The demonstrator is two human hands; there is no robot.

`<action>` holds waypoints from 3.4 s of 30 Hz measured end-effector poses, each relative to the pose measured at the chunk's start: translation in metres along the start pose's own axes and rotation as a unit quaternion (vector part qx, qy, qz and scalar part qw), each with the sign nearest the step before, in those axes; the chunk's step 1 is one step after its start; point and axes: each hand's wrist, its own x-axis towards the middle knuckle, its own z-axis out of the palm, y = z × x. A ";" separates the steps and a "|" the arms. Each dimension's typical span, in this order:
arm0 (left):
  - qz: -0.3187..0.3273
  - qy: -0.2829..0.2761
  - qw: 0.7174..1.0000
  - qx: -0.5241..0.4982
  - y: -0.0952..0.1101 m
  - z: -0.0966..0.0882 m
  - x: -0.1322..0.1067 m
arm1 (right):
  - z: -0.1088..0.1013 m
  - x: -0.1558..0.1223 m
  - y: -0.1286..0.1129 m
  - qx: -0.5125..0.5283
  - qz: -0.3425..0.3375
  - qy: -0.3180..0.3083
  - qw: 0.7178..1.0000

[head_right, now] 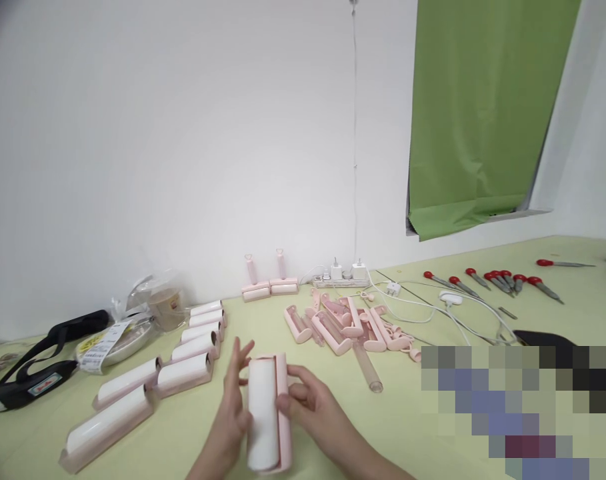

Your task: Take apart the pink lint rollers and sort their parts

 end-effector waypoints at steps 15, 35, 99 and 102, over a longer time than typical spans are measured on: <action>-0.127 -0.131 0.983 0.030 -0.023 -0.003 -0.007 | -0.031 0.025 -0.027 -0.494 -0.119 -0.049 0.860; -0.104 -0.166 0.980 -0.039 -0.028 -0.007 -0.005 | -0.031 0.017 -0.024 -0.475 -0.079 -0.052 0.875; -0.056 -0.168 0.981 0.075 -0.018 -0.008 -0.011 | -0.014 0.045 -0.061 -0.548 -0.001 -0.119 0.828; -0.069 -0.189 0.979 0.038 -0.021 -0.010 -0.008 | -0.016 0.051 -0.059 -0.517 -0.017 -0.176 0.837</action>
